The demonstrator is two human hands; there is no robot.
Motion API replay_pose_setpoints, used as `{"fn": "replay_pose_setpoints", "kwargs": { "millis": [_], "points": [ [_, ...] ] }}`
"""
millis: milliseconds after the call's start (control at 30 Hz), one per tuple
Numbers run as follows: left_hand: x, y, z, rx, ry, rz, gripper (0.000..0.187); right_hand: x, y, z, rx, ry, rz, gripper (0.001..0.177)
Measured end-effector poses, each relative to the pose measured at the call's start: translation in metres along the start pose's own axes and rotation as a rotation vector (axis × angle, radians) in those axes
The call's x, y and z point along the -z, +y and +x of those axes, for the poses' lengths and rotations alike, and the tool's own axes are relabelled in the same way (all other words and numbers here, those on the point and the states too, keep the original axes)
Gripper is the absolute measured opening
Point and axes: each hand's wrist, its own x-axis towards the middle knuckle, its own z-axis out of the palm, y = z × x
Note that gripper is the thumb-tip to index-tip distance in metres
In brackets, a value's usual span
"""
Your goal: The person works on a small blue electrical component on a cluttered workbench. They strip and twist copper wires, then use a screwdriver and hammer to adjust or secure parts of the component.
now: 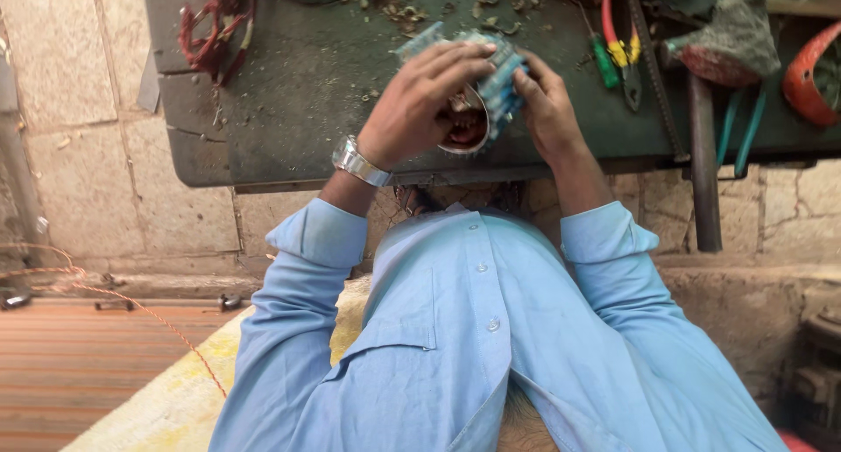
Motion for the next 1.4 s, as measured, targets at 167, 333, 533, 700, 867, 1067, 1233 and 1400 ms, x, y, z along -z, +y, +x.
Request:
{"fn": "replay_pose_setpoints", "kwargs": {
  "millis": [167,333,533,700,867,1067,1233,1400],
  "points": [
    [0.004,-0.006,-0.022,0.010,0.074,0.101,0.067,0.004,0.013,0.005,-0.093,-0.097,0.157,0.048],
    [0.010,-0.020,-0.033,0.054,0.058,0.286,0.065,0.007,0.018,0.007,-0.081,-0.190,0.073,0.044],
    [0.021,-0.020,-0.027,-0.056,0.054,0.238,0.071,-0.020,-0.002,0.002,-0.062,-0.165,0.037,0.043],
    [0.012,-0.017,-0.009,0.045,0.072,-0.119,0.071,-0.029,-0.047,-0.015,-0.078,-0.009,-0.047,0.041],
    [-0.015,-0.026,0.003,0.019,0.060,-0.256,0.073,-0.018,-0.075,-0.033,-0.060,0.073,-0.284,0.039],
    [-0.049,-0.063,0.009,0.027,0.100,-0.158,0.074,-0.003,-0.049,-0.010,-0.093,0.214,-0.411,0.045],
    [-0.077,-0.084,0.002,0.153,0.209,-0.114,0.071,0.031,-0.013,0.012,0.086,0.261,-0.665,0.051],
    [-0.084,-0.087,-0.011,0.410,0.240,-0.336,0.044,0.094,-0.015,-0.010,0.551,0.525,-1.203,0.034]
  ]
}}
